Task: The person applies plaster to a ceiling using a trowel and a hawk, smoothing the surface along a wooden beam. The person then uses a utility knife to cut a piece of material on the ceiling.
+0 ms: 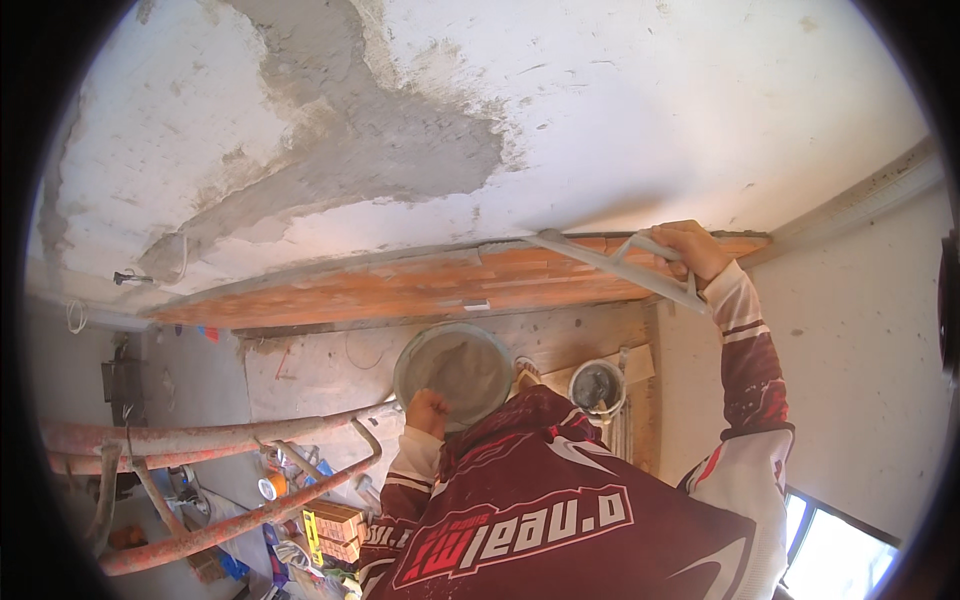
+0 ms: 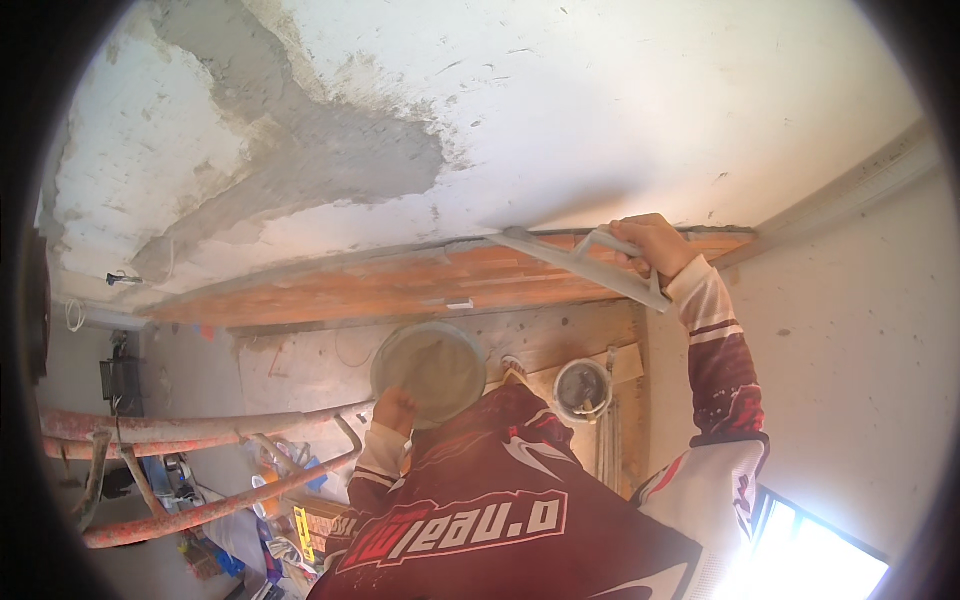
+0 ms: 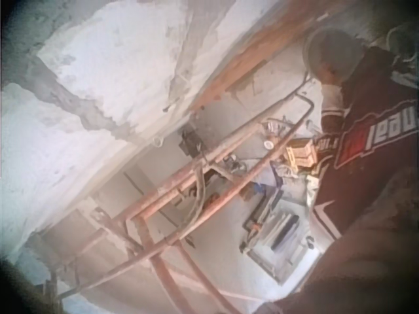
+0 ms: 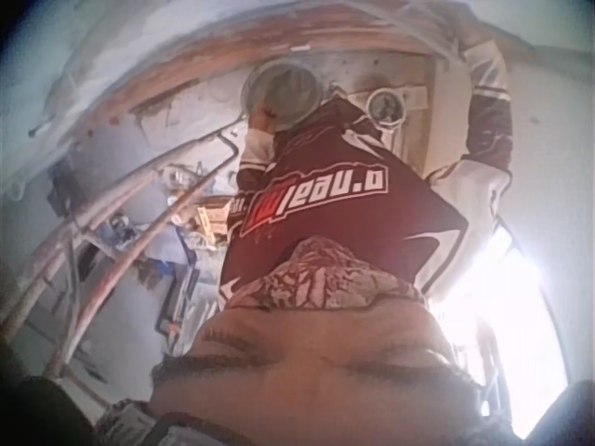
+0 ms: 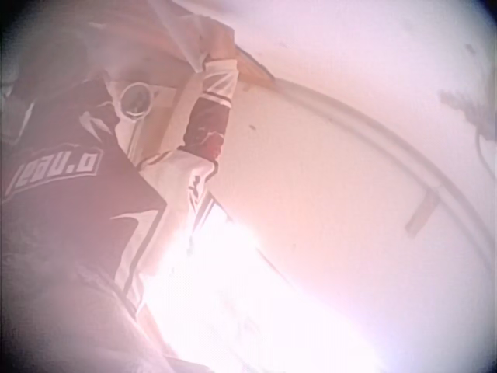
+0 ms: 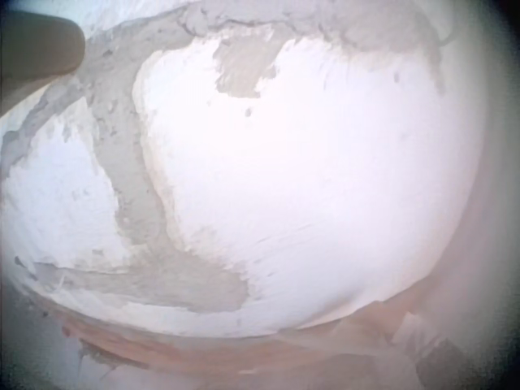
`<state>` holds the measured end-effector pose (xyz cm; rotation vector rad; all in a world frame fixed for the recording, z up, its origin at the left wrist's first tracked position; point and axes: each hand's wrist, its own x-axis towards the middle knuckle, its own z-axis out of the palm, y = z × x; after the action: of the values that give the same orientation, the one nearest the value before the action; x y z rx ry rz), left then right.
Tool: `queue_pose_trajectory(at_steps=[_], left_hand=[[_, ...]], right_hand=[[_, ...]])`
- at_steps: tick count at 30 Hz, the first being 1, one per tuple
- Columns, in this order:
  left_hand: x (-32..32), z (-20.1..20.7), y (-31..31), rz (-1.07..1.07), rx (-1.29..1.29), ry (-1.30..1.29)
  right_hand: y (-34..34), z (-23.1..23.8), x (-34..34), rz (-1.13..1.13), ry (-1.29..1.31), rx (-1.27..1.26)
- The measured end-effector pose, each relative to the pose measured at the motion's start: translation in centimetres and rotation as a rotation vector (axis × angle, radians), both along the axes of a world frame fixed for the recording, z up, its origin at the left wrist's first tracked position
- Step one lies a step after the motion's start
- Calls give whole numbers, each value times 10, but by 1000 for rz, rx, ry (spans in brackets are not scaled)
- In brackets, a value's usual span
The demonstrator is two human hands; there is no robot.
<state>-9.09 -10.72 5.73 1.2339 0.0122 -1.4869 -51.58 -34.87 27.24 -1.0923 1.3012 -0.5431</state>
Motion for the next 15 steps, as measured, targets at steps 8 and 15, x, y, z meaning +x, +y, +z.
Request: queue_pose_trajectory(at_steps=[8,15], left_hand=[[-2,6,-1,4,26,-16],[-1,7,1,3,28,-25]], right_hand=[[2,3,-10,-3,39,-35],[5,3,-14,45,107,-67]])
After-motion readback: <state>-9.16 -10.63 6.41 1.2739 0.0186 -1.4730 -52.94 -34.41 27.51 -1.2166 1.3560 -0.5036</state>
